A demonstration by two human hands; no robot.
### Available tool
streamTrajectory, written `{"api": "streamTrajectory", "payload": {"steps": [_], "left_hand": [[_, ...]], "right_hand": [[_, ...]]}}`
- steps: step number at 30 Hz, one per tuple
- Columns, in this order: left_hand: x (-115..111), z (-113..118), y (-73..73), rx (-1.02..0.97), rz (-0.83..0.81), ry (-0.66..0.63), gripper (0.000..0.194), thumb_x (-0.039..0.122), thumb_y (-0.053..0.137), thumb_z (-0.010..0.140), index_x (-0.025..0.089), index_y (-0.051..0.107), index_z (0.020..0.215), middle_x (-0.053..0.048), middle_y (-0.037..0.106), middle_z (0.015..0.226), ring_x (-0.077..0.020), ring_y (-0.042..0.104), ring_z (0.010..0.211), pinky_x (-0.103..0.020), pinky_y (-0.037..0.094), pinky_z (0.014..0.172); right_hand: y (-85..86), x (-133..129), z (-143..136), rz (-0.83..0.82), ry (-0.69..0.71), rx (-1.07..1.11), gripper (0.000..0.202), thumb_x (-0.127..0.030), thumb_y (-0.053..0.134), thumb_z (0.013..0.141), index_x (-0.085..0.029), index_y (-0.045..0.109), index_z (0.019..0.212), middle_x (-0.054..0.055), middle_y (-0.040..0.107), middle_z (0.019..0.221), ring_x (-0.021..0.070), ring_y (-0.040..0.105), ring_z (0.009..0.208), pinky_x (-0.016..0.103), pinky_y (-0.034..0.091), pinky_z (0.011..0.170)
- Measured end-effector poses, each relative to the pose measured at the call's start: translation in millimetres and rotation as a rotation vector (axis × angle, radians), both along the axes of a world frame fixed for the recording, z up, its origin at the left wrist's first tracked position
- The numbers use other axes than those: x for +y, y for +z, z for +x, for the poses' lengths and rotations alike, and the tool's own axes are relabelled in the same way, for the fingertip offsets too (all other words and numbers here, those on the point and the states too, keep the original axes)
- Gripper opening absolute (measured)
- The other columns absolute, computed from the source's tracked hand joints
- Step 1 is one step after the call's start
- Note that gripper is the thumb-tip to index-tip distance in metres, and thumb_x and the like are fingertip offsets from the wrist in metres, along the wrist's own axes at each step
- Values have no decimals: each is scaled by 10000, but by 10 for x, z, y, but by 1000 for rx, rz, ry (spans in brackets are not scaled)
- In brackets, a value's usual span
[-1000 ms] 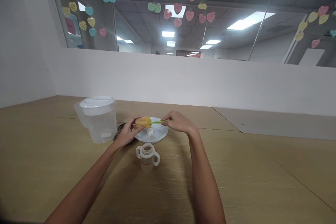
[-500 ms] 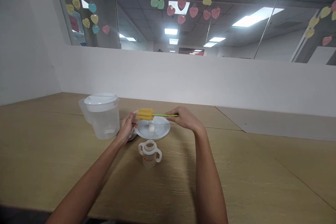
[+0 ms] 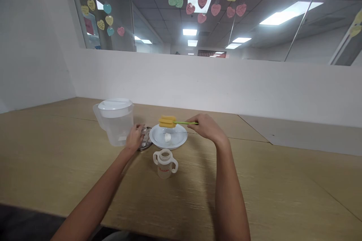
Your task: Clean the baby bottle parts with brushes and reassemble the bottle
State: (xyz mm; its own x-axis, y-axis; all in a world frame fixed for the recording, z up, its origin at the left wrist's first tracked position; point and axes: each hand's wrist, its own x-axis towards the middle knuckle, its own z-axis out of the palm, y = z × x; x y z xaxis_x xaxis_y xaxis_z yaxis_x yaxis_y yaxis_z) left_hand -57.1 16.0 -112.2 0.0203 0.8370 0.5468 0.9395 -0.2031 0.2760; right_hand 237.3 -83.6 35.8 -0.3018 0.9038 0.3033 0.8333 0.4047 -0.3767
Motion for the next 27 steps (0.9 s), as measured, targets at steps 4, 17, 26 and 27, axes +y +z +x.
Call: {"api": "streamTrajectory", "payload": {"steps": [4,17,26,27], "left_hand": [[45,-35,-88,36,-86,12,438,19,467,726,184,522,1128,-120,472,1184,-233,516,1030,-324,453,813],[4,47,69,45,-31,-1,582,-17,424,734,131,397,1296,-160,409,1293,-245,451,1154,-317,421,903],[-106,625,417,144,-159,-486,252,254,540,781,211,676,988,-53,672,932,-209,565,957,-289,411,875],[-75,678,414,157,-182,-505,241,272,583,747,222,692,956,-46,681,882,-209,577,919,-279,422,842]], "right_hand": [[2,-12,-4,6,-17,-15,307,-268,477,792,-198,692,999,36,680,883,181,578,788,261,410,661],[-1,-7,-6,2,-52,-46,302,-256,474,795,-203,693,996,31,676,832,156,559,708,244,384,606],[5,-32,67,27,-113,-7,287,-247,490,802,-216,687,1007,29,679,983,165,587,788,251,422,676],[8,-33,79,27,-120,-3,286,-246,492,801,-216,687,1008,30,680,983,166,589,792,252,425,683]]}}
